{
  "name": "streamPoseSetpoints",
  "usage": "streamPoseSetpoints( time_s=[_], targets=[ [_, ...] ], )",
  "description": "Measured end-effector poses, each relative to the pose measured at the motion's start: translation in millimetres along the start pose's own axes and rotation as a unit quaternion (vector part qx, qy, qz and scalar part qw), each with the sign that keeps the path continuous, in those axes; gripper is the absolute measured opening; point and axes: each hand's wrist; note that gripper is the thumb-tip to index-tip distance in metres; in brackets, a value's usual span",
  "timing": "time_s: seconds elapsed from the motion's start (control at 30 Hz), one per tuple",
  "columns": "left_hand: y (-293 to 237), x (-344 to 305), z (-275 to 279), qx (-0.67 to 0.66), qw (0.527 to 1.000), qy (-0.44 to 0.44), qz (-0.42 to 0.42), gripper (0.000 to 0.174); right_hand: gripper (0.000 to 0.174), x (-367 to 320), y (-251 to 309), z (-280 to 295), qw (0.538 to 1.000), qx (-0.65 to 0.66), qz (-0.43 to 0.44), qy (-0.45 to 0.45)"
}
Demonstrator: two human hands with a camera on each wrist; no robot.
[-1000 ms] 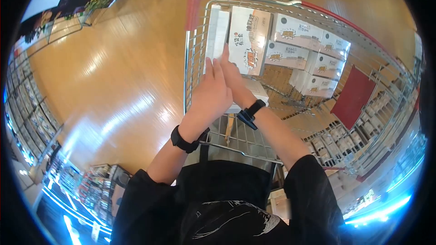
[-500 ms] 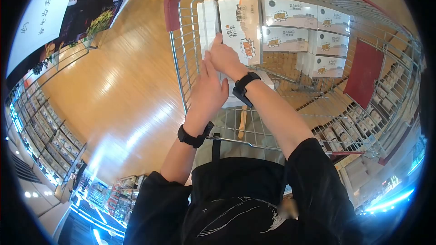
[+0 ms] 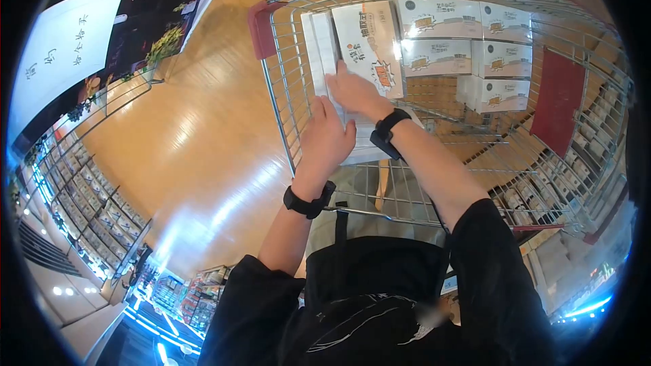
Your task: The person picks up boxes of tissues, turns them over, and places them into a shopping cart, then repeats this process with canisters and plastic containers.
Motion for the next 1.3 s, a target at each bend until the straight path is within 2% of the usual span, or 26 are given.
streamPoseSetpoints(
  time_s=[0.07,0.1,0.17,0.2,0.27,0.4,0.47,0.6,0.67,0.7,0.8,0.87,1.0,1.07,1.1,1.13,1.2,1.23,1.3],
  targets=[
    [7,3,-11,0.013,0.998,-0.052,-0.026,0.070,0.045,-4,4,16,0.999,0.002,0.027,-0.046],
    [6,2,-12,0.014,0.998,-0.048,-0.024,0.070,0.045,-3,6,19,0.999,0.005,0.025,-0.042],
    [0,3,-10,0.042,0.998,-0.033,-0.017,0.070,0.040,5,11,28,0.993,0.017,0.045,-0.109],
    [-1,5,-12,0.043,0.998,-0.031,-0.017,0.070,0.040,11,15,31,0.993,0.017,0.044,-0.108],
    [-5,9,-13,0.040,0.998,0.041,0.026,0.073,0.049,24,24,38,0.985,0.011,0.062,-0.158],
    [-5,15,-14,0.020,0.996,0.067,0.049,0.076,0.050,47,25,45,0.989,0.049,0.040,-0.136],
    [-3,17,-16,0.010,0.996,0.070,0.054,0.077,0.054,39,33,60,0.989,0.143,-0.011,-0.033],
    [-4,21,-22,0.063,0.993,0.084,0.056,0.079,0.052,44,27,46,0.989,0.125,-0.001,-0.076],
    [-3,24,-29,0.052,0.991,0.100,0.077,0.081,0.052,52,16,35,0.984,0.070,0.047,-0.155],
    [-6,24,-26,0.053,0.991,0.099,0.075,0.081,0.052,53,18,38,0.984,0.070,0.047,-0.157],
    [-12,21,-21,0.042,0.986,0.131,0.097,0.081,0.052,49,23,45,0.987,0.101,0.036,-0.118],
    [-14,22,-19,0.054,0.983,0.140,0.107,0.081,0.045,43,35,50,0.980,0.171,-0.018,-0.104],
    [-7,23,-17,0.050,0.986,0.137,0.082,0.079,0.044,49,40,48,0.972,0.161,-0.033,-0.171],
    [6,17,-13,0.040,0.991,0.123,0.032,0.079,0.047,58,35,48,0.961,0.163,-0.099,-0.201],
    [9,8,-7,0.033,0.994,0.107,0.003,0.072,0.052,32,47,69,0.963,0.211,-0.116,-0.124],
    [8,-2,5,0.040,0.994,0.105,-0.005,0.072,0.052,15,47,79,0.960,0.216,-0.116,-0.133],
    [5,-23,27,0.054,0.984,0.162,-0.054,0.061,0.053,-22,45,99,0.957,0.287,-0.022,-0.016],
    [5,-34,32,0.056,0.984,0.158,-0.060,0.061,0.050,-47,46,109,0.965,0.261,0.010,-0.015],
    [4,-56,39,0.075,0.978,0.162,-0.104,0.048,0.041,-101,42,128,0.972,0.234,0.032,0.006]
  ],
)
Point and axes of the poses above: each hand's wrist, its own x-axis towards the middle knuckle, its own z-axis out of the back of the hand, y = z × x, and after that the axes turned 8 degrees about y, right-handed
